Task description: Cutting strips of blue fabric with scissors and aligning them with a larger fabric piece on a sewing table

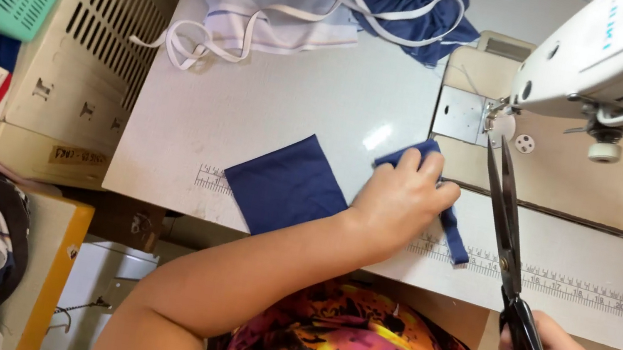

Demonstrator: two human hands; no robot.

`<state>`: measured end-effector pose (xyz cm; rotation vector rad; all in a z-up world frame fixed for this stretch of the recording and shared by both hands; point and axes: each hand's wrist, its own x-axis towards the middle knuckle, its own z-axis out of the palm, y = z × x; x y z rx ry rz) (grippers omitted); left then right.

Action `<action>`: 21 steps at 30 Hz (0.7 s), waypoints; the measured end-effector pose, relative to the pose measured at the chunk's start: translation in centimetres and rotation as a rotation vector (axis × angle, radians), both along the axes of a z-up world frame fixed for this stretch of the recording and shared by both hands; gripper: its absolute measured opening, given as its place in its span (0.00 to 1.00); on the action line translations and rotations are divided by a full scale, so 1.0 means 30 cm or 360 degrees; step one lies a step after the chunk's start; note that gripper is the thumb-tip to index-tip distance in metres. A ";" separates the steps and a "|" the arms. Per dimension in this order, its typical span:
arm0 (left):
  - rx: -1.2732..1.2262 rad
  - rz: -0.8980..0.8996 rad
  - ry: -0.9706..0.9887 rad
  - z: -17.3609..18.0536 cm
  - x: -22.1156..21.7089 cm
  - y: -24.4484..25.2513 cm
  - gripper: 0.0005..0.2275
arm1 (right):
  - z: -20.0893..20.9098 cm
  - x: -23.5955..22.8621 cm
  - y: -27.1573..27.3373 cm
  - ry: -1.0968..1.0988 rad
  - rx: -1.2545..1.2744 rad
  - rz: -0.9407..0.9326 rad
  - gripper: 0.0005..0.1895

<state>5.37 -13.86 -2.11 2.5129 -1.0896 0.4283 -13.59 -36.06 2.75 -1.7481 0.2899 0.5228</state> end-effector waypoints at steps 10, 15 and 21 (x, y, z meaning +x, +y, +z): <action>-0.0509 -0.0236 0.0650 0.102 0.165 0.098 0.02 | -0.198 -0.209 -0.332 0.0296 -0.0320 -0.0745 0.23; -0.0587 0.0275 0.0111 0.118 0.440 0.318 0.04 | -0.152 -0.214 -0.352 -0.0212 -0.0897 -0.0872 0.15; -0.0104 0.0874 0.1178 0.421 0.303 0.320 0.09 | 0.143 -0.033 -0.282 0.0601 -0.1806 -0.0659 0.27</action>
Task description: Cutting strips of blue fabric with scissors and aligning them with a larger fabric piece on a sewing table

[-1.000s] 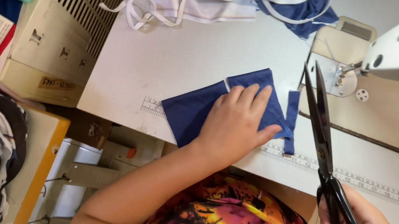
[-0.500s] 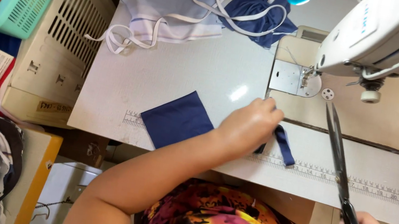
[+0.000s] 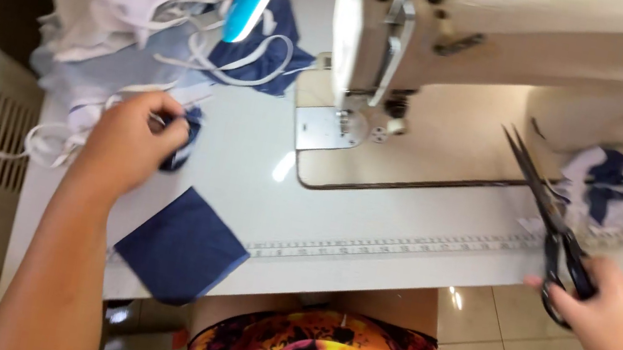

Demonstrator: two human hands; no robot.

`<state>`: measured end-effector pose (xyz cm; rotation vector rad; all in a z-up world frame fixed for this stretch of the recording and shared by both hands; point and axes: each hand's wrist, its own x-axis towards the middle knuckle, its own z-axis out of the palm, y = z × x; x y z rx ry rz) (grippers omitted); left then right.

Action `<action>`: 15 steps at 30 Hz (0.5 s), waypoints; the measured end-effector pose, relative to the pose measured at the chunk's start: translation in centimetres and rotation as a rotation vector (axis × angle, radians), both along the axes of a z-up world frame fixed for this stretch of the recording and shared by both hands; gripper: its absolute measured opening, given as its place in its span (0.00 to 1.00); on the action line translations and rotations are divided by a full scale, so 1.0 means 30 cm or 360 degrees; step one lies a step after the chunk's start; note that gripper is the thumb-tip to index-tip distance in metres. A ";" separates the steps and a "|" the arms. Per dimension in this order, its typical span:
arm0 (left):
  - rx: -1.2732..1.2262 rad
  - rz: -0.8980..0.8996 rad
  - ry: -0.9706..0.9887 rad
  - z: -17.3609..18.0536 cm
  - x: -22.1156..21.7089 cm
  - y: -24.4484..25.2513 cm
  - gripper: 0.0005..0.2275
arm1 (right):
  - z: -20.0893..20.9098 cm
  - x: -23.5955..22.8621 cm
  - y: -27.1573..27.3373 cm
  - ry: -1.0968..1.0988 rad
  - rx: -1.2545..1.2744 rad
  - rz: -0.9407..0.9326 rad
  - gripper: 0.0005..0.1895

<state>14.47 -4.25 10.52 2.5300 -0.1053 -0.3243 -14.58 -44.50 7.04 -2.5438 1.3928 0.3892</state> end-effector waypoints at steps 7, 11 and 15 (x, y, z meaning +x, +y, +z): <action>-0.0641 -0.0864 0.0527 -0.109 -0.155 -0.319 0.04 | -0.008 0.196 -0.002 -0.0056 -0.0062 0.0184 0.36; -0.0581 -0.1150 0.0531 -0.110 -0.235 -0.541 0.10 | -0.075 0.299 -0.008 -0.0437 -0.0159 0.0460 0.32; -0.0801 -0.1215 0.0495 -0.090 -0.285 -0.763 0.15 | -0.249 0.388 -0.083 -0.0503 -0.0235 0.0643 0.33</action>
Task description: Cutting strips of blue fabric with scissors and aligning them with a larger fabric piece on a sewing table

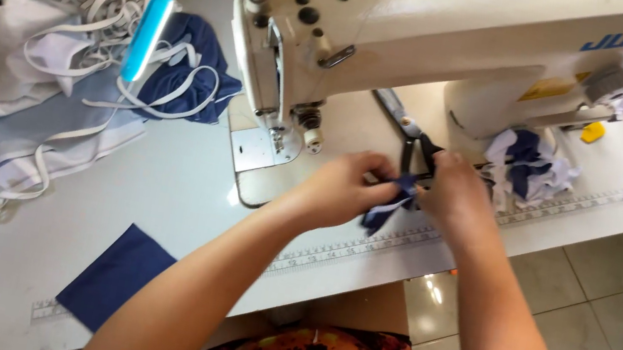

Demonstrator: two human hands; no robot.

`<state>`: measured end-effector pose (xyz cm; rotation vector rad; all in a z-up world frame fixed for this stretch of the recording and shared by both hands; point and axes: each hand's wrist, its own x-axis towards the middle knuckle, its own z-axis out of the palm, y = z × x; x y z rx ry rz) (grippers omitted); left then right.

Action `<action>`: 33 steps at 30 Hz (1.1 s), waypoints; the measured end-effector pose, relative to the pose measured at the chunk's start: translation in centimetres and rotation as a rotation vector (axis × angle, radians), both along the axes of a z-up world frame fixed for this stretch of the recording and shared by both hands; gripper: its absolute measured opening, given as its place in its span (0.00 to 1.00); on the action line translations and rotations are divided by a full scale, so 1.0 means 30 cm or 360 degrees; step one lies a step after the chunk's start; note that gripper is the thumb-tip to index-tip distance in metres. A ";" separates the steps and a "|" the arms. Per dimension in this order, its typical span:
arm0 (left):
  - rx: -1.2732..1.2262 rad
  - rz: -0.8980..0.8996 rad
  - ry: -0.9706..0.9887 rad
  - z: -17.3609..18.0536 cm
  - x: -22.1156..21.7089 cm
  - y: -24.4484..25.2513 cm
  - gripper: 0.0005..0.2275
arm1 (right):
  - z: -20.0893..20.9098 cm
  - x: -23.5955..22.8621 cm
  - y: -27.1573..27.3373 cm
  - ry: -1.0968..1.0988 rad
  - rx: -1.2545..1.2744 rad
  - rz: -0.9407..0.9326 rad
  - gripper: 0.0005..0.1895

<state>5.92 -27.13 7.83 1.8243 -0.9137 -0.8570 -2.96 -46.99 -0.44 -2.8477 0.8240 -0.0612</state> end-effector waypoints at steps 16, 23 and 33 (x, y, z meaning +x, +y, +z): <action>-0.1003 -0.0299 -0.1341 -0.228 -0.241 -0.101 0.26 | -0.064 -0.192 0.064 -0.1261 -0.0520 0.0800 0.13; -0.0158 0.0237 -0.1309 -0.171 -0.122 0.746 0.05 | -0.051 -0.190 0.246 -0.1518 0.0016 0.0817 0.11; 0.0211 0.0818 -0.1367 -0.271 -0.220 0.905 0.09 | 0.072 -0.022 0.700 -0.1271 0.0863 0.1361 0.08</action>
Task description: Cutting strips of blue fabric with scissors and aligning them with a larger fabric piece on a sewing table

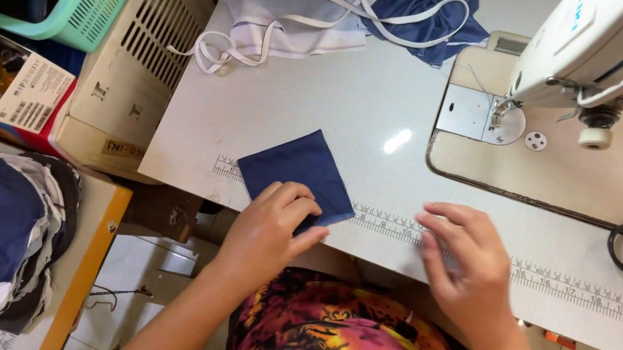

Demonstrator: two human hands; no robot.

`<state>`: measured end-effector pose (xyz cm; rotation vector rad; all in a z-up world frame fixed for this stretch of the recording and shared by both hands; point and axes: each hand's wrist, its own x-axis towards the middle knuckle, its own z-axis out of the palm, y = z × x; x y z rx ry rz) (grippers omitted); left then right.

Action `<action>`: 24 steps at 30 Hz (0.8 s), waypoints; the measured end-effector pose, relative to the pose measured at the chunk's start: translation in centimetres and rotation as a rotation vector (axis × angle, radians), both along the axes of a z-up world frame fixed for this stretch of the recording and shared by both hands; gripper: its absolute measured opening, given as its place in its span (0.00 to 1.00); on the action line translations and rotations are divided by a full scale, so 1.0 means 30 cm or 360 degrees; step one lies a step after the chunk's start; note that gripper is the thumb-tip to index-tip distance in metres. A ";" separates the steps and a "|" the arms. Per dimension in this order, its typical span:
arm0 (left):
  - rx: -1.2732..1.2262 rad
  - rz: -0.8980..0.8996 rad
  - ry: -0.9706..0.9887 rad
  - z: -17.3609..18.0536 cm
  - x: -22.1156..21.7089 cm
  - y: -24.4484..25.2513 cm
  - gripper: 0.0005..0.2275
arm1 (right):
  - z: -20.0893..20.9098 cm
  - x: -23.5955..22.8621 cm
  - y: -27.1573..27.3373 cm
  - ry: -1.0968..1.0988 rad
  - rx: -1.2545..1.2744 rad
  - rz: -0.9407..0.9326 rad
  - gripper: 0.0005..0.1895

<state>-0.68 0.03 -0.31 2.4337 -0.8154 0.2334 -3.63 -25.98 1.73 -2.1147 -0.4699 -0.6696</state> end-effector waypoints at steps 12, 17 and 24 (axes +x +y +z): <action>-0.0340 0.0167 0.0293 0.035 0.028 -0.018 0.03 | -0.029 0.051 0.113 0.0024 -0.0341 0.0133 0.06; -0.0369 0.0230 0.0364 0.040 0.034 -0.018 0.02 | -0.032 0.067 0.133 0.0053 -0.0409 0.0089 0.06; -0.0382 0.0312 0.0525 0.055 0.046 -0.009 0.04 | -0.032 0.081 0.178 -0.0011 -0.0447 0.0136 0.08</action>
